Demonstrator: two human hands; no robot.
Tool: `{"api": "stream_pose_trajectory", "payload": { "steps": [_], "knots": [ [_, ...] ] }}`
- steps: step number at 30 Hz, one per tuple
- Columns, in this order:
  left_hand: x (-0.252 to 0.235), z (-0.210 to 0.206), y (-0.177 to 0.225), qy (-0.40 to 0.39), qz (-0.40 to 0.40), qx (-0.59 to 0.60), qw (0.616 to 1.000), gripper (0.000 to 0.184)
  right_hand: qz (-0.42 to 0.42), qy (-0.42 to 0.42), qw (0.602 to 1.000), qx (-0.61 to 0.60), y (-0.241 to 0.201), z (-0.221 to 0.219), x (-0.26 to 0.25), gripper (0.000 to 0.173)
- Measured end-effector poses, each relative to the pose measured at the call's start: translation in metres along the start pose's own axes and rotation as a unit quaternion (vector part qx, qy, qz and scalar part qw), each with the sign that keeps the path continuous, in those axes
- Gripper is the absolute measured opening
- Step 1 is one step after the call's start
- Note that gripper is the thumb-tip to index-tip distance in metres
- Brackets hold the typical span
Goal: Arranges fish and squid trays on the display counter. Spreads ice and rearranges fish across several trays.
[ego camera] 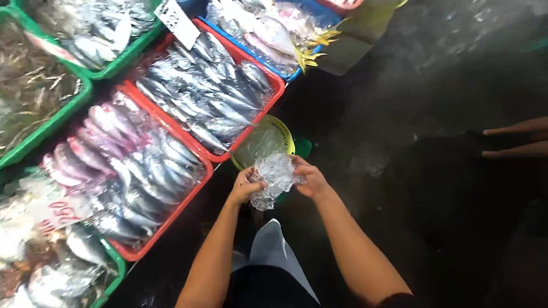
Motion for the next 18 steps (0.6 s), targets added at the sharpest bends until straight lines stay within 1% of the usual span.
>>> {"api": "stream_pose_trajectory", "payload": {
  "steps": [2,4,6,7,8,9,10,11,12,13,14,15,16,17,18],
  "knots": [
    [-0.031,0.001,-0.015,0.036,0.034,-0.038,0.998,0.054,-0.013,-0.012,0.999,0.035,-0.002,0.019,-0.039,0.052],
    [-0.060,0.005,-0.013,0.064,0.060,-0.107,0.990,0.052,0.002,-0.013,0.997,0.079,-0.014,0.029,-0.071,0.051],
    [-0.087,0.010,-0.008,0.065,0.060,-0.187,0.978,0.054,0.036,0.008,0.991,0.132,-0.026,0.039,-0.098,0.049],
    [-0.102,0.014,-0.009,0.075,0.046,-0.234,0.968,0.057,0.058,0.026,0.985,0.160,-0.029,0.046,-0.111,0.046],
    [-0.115,0.019,-0.011,0.087,0.025,-0.298,0.950,0.063,0.083,0.050,0.976,0.194,-0.029,0.052,-0.125,0.045],
    [-0.129,0.024,-0.014,0.096,-0.002,-0.380,0.920,0.073,0.106,0.077,0.964,0.233,-0.026,0.057,-0.138,0.046],
    [-0.142,0.026,-0.018,0.092,-0.019,-0.471,0.877,0.082,0.129,0.096,0.947,0.277,-0.019,0.060,-0.151,0.050],
    [-0.152,0.024,-0.024,0.082,-0.023,-0.557,0.826,0.080,0.152,0.106,0.928,0.322,-0.006,0.061,-0.163,0.057],
    [-0.160,0.020,-0.030,0.083,-0.026,-0.627,0.774,0.067,0.176,0.102,0.908,0.366,0.011,0.061,-0.175,0.064],
    [-0.165,0.015,-0.036,0.092,-0.022,-0.668,0.738,0.057,0.199,0.098,0.884,0.412,0.028,0.061,-0.184,0.070],
    [-0.167,0.010,-0.041,0.108,-0.021,-0.684,0.721,0.051,0.215,0.102,0.863,0.446,0.042,0.061,-0.188,0.073],
    [-0.166,0.007,-0.043,0.131,-0.036,-0.688,0.713,0.049,0.226,0.113,0.854,0.456,0.051,0.060,-0.190,0.077],
    [-0.165,0.005,-0.044,0.153,-0.061,-0.686,0.708,0.051,0.236,0.128,0.852,0.450,0.054,0.059,-0.190,0.079],
    [-0.161,0.003,-0.045,0.165,-0.091,-0.680,0.709,0.057,0.252,0.149,0.849,0.441,0.056,0.058,-0.188,0.078],
    [-0.154,0.000,-0.047,0.167,-0.125,-0.676,0.706,0.067,0.272,0.173,0.841,0.433,0.056,0.056,-0.183,0.076]
  ]
}}
Point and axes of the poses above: each hand's wrist, its own x-axis away from the middle knuckle, its own z-axis out of the back of the hand, y = z × x, the point moved 5 cm from there along -x, towards the middle knuckle, and after that the axes turned 11 degrees about y, right-handed, at the moved point
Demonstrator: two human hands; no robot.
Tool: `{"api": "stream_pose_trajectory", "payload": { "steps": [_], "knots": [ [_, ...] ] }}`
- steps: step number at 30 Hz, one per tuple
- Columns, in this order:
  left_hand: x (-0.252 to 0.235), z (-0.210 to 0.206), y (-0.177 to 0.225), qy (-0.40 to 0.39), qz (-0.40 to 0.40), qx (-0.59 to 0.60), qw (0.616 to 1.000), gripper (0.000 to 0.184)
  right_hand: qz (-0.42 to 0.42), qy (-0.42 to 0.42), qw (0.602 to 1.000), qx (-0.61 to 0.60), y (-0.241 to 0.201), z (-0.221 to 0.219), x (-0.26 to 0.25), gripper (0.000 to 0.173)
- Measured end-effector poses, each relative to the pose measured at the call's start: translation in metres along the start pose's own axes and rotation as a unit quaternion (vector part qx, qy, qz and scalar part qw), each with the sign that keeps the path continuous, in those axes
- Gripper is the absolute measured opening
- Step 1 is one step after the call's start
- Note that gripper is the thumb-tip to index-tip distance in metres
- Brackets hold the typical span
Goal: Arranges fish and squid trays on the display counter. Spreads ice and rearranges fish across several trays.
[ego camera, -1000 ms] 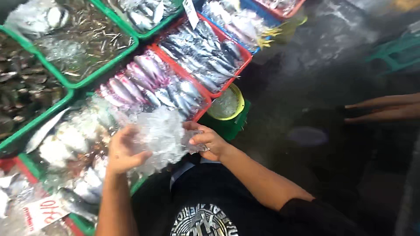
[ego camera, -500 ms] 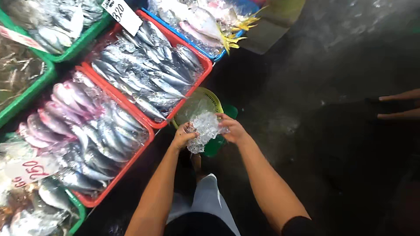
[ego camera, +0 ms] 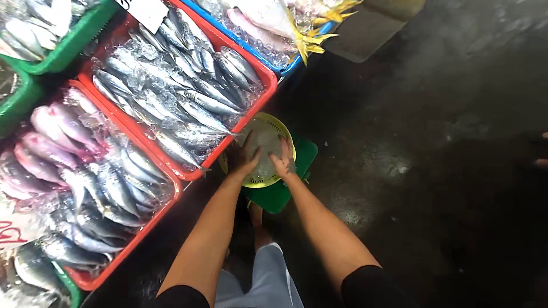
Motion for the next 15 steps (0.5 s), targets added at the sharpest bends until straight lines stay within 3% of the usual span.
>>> {"api": "stream_pose_trajectory", "payload": {
  "steps": [3,7,10,12,15],
  "knots": [
    [0.026,-0.009,-0.004,0.047,-0.080,-0.021,0.995,0.091,0.019,0.083,0.995,0.055,-0.015,0.005,0.021,0.071],
    [0.033,-0.022,-0.041,0.028,-0.027,-0.013,0.999,0.065,0.001,0.021,0.986,0.165,-0.028,-0.014,0.039,0.086],
    [0.010,-0.026,-0.052,0.015,0.008,0.026,1.000,0.058,-0.029,-0.004,0.972,0.235,-0.035,-0.018,0.031,0.093],
    [-0.003,-0.021,-0.053,0.035,0.037,0.067,0.996,0.057,0.006,0.024,0.963,0.267,-0.051,-0.014,0.028,0.090],
    [0.007,-0.004,-0.048,0.032,0.076,0.108,0.991,0.057,0.108,0.012,0.965,0.239,-0.065,-0.026,0.028,0.070]
  ]
}}
Point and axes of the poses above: each hand's wrist, its own x-axis away from the middle knuckle, its own z-axis out of the back of the hand, y = z × x, the point moved 5 cm from there along -x, towards the middle knuckle, and after that the axes turned 11 degrees about y, right-handed, at the moved point
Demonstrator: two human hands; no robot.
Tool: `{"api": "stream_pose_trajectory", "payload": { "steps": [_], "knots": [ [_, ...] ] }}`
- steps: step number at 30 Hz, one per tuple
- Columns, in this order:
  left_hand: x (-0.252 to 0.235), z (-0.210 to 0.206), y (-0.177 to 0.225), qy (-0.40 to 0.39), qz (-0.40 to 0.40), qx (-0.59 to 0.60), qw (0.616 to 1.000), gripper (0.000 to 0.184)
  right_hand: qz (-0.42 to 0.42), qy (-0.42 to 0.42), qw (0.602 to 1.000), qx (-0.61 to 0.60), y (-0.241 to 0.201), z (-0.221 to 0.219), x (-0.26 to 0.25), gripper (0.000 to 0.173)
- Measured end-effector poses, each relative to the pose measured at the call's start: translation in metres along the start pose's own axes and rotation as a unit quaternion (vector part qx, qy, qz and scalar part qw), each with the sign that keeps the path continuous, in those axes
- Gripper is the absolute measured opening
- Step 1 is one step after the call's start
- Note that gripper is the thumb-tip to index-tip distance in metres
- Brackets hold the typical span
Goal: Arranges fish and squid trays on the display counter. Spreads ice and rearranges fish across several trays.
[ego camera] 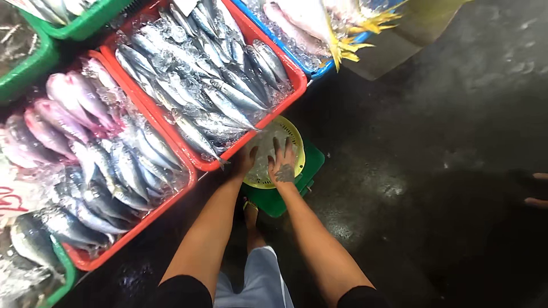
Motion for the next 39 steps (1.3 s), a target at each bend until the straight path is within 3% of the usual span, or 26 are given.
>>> {"api": "stream_pose_trajectory", "payload": {
  "steps": [3,5,9,12,14,17,20,24,26,28,31,34,36,39],
  "knots": [
    [0.052,0.020,0.017,-0.088,0.063,0.028,0.994,0.062,0.024,-0.032,0.999,0.009,0.015,-0.001,-0.011,0.066],
    [0.102,0.058,0.021,-0.104,0.051,0.029,0.993,0.055,0.077,-0.019,0.997,-0.011,0.010,0.006,-0.012,0.066],
    [0.196,0.163,0.021,0.023,-0.131,0.046,0.990,0.031,0.165,0.007,0.983,-0.076,-0.032,0.060,0.018,0.056],
    [0.247,0.256,0.002,0.127,-0.142,0.041,0.981,0.029,0.221,0.026,0.970,-0.101,-0.064,0.099,0.053,0.044],
    [0.263,0.329,-0.031,0.239,-0.088,0.000,0.967,0.028,0.236,0.001,0.966,-0.110,-0.099,0.115,0.081,0.040],
    [0.279,0.434,-0.107,0.370,0.080,-0.046,0.924,0.034,0.288,-0.048,0.937,-0.190,-0.179,0.133,0.121,0.036],
    [0.288,0.513,-0.199,0.393,0.230,-0.077,0.887,0.040,0.391,-0.066,0.864,-0.310,-0.290,0.143,0.154,0.033],
    [0.274,0.587,-0.310,0.382,0.294,-0.123,0.868,0.048,0.511,-0.074,0.767,-0.381,-0.458,0.138,0.198,0.028],
    [0.256,0.614,-0.357,0.301,0.361,-0.119,0.875,0.077,0.548,-0.100,0.758,-0.340,-0.544,0.119,0.215,0.029],
    [0.239,0.625,-0.397,0.195,0.408,-0.126,0.883,0.101,0.552,-0.143,0.785,-0.243,-0.621,0.084,0.225,0.034],
    [0.219,0.632,-0.420,0.130,0.423,-0.129,0.887,0.097,0.514,-0.206,0.833,-0.020,-0.712,0.014,0.227,0.063],
    [0.217,0.632,-0.419,0.131,0.422,-0.109,0.891,0.094,0.482,-0.209,0.840,0.136,-0.760,-0.043,0.227,0.109],
    [0.221,0.634,-0.416,0.134,0.428,-0.093,0.889,0.092,0.458,-0.226,0.839,0.188,-0.773,-0.066,0.228,0.114],
    [0.224,0.626,-0.411,0.127,0.434,-0.058,0.890,0.087,0.439,-0.224,0.845,0.207,-0.778,-0.075,0.237,0.103]
  ]
}}
Point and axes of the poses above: each hand's wrist, its own x-axis away from the middle knuckle, its own z-axis out of the back of the hand, y = z × x, the point moved 5 cm from there along -x, towards the middle knuckle, and after that the axes turned 11 degrees about y, right-handed, at the moved point
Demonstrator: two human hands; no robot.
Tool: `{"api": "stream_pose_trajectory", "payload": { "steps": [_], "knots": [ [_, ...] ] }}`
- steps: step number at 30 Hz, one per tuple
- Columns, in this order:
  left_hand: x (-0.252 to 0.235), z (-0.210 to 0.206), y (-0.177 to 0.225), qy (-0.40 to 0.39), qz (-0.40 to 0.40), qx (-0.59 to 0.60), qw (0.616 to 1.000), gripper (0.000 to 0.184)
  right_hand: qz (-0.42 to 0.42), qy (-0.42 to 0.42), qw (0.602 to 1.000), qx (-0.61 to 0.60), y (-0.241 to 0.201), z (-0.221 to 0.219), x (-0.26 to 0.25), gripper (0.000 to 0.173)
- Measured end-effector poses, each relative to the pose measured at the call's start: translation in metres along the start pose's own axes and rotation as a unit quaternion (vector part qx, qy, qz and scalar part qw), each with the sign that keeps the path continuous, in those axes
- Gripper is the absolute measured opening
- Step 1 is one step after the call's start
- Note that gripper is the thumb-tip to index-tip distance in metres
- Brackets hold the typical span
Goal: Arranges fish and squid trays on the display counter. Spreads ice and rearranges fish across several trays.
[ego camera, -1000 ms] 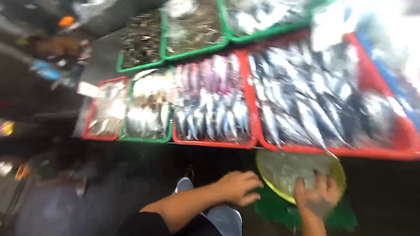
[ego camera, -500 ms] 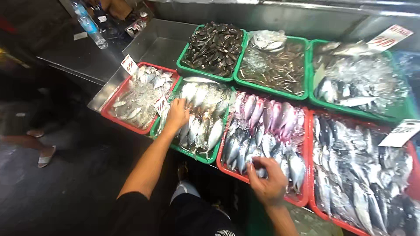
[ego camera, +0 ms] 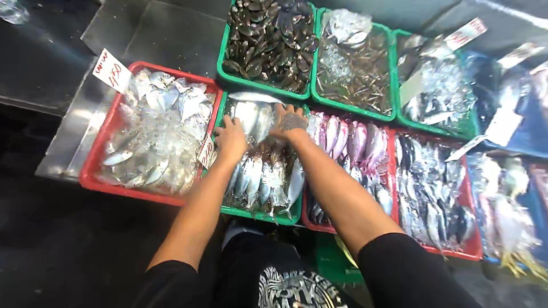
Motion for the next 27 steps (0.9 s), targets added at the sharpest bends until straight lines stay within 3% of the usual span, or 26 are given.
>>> {"api": "stream_pose_trajectory", "payload": {
  "steps": [6,10,12,17,20,25,27],
  "knots": [
    [-0.008,-0.005,0.000,0.010,0.002,0.008,1.000,0.083,-0.037,0.049,0.998,-0.006,-0.003,-0.007,0.017,0.101],
    [-0.020,-0.001,-0.004,-0.001,-0.005,0.014,1.000,0.083,-0.069,0.046,0.989,-0.126,0.012,0.002,0.039,0.095],
    [-0.023,0.000,-0.007,-0.009,-0.007,0.024,1.000,0.087,-0.108,0.027,0.959,-0.259,0.023,0.004,0.052,0.089],
    [-0.020,0.002,-0.003,-0.010,0.002,0.008,1.000,0.093,-0.198,-0.020,0.818,-0.539,0.041,-0.028,0.075,0.079],
    [-0.019,-0.003,0.000,-0.016,0.005,0.005,1.000,0.095,-0.236,-0.022,0.775,-0.586,0.042,-0.036,0.084,0.077],
    [-0.026,-0.012,-0.006,0.010,0.011,0.025,1.000,0.081,-0.244,-0.005,0.750,-0.614,0.048,-0.021,0.116,0.077],
    [-0.022,-0.011,-0.005,0.012,0.009,0.021,1.000,0.078,-0.236,0.005,0.723,-0.649,0.059,-0.020,0.130,0.076]
  ]
}}
Point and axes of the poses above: each hand's wrist, its own x-axis away from the middle knuckle, its own z-axis out of the back of the hand, y = z × x, the point moved 5 cm from there along -x, towards the middle knuckle, and after that the axes turned 11 degrees about y, right-handed, at the moved point
